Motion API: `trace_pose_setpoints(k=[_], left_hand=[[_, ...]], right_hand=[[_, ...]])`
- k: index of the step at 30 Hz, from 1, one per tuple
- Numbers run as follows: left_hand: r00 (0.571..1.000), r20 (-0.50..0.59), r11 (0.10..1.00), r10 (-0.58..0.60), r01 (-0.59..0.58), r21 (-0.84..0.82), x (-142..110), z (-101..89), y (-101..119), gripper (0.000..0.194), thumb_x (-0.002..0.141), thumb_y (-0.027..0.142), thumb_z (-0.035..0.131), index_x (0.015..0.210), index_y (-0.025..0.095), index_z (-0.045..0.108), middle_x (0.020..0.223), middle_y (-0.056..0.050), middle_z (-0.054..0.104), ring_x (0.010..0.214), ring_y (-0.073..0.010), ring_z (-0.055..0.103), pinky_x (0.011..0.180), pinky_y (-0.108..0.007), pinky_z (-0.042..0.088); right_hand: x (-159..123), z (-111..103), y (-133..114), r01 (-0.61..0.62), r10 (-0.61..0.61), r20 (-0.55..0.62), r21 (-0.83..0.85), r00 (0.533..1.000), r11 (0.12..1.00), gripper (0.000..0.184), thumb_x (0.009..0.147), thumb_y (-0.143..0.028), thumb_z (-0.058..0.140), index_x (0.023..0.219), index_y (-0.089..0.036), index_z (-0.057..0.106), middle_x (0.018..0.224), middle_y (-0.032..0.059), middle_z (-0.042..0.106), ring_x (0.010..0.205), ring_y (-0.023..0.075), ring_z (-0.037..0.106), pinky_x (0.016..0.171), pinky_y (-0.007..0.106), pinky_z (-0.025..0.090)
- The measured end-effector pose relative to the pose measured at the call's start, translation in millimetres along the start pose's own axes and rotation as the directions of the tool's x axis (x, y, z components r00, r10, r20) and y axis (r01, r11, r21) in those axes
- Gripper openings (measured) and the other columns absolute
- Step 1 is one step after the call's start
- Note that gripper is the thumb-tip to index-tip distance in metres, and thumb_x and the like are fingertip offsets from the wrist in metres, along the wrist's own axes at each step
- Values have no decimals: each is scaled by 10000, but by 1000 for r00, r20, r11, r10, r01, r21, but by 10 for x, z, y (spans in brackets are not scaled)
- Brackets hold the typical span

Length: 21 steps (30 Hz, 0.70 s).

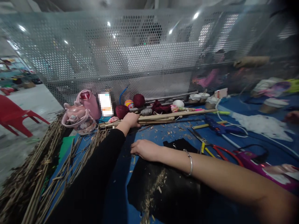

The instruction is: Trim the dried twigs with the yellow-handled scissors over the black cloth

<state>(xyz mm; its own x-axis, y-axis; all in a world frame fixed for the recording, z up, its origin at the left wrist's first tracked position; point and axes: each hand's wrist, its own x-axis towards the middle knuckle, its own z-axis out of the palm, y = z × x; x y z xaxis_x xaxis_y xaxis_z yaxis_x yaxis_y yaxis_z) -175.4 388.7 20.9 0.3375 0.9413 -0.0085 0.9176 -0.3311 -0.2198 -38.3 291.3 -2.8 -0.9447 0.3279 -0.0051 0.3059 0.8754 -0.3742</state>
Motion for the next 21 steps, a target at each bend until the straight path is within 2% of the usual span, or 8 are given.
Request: trace_pose_setpoints(k=[3, 6, 10, 11, 13, 15, 18, 21], left_hand=[[1000, -8, 1000, 20, -20, -1, 10, 16, -9, 473, 632, 486, 548, 978, 166, 589, 932, -115, 647, 855, -252, 602, 721, -303, 440], [1000, 2, 1000, 2, -2, -5, 21, 30, -14, 487, 625, 493, 552, 983, 164, 587, 941, -121, 641, 862, -252, 599, 733, -305, 435], [1000, 3, 1000, -16, 16, -8, 31, 44, -14, 475, 633, 490, 546, 991, 179, 582, 957, -112, 638, 866, -244, 597, 747, -306, 430], [1000, 2, 1000, -15, 15, -11, 31, 48, -14, 470, 634, 491, 544, 989, 186, 583, 959, -107, 638, 868, -241, 596, 752, -304, 428], [1000, 3, 1000, -16, 16, -15, 31, 55, -17, 468, 634, 499, 543, 985, 193, 586, 960, -101, 639, 874, -238, 594, 759, -301, 426], [1000, -1, 1000, -13, 13, -13, 31, 63, -22, 471, 634, 508, 539, 979, 191, 591, 952, -103, 640, 873, -242, 594, 760, -304, 425], [1000, -7, 1000, -2, 2, -5, 34, 72, -29, 471, 639, 514, 529, 974, 190, 596, 946, -106, 641, 866, -246, 596, 761, -311, 427], [1000, -1, 1000, -8, 8, -9, 36, 68, -26, 478, 633, 519, 535, 985, 201, 594, 953, -97, 641, 873, -240, 595, 764, -304, 426]], right_hand=[[20, 78, 15, 23, -23, -89, -4, 996, 1000, 284, 710, -52, 453, 863, -168, 662, 876, 42, 656, 847, 158, 561, 762, 256, 416], [99, 49, 51, -60, 73, -115, 113, 991, 992, 272, 689, -53, 495, 860, -152, 681, 852, 44, 679, 802, 148, 588, 749, 235, 428], [38, -271, 129, -263, 293, -13, 406, 956, 875, 235, 659, -162, 606, 878, -144, 688, 772, 25, 688, 667, 126, 601, 629, 197, 445], [-38, -380, 130, -284, 308, 30, 474, 951, 834, 267, 648, -185, 621, 905, -141, 682, 778, 22, 687, 659, 124, 601, 610, 193, 446], [-254, -588, 88, -270, 237, 131, 534, 963, 801, 284, 647, -234, 626, 912, -146, 681, 750, 2, 681, 638, 116, 595, 603, 191, 446], [-505, -746, -1, -245, 148, 229, 482, 962, 842, 250, 638, -240, 635, 868, -160, 695, 760, -9, 680, 664, 110, 593, 621, 177, 432], [-789, -842, -142, -277, 165, 363, 282, 917, 919, 239, 651, -221, 623, 875, -189, 699, 735, -19, 679, 627, 98, 580, 564, 163, 395], [-814, -780, -179, -243, 178, 333, 163, 926, 956, 268, 690, -241, 601, 945, -218, 678, 778, -17, 680, 645, 107, 578, 573, 175, 385]])
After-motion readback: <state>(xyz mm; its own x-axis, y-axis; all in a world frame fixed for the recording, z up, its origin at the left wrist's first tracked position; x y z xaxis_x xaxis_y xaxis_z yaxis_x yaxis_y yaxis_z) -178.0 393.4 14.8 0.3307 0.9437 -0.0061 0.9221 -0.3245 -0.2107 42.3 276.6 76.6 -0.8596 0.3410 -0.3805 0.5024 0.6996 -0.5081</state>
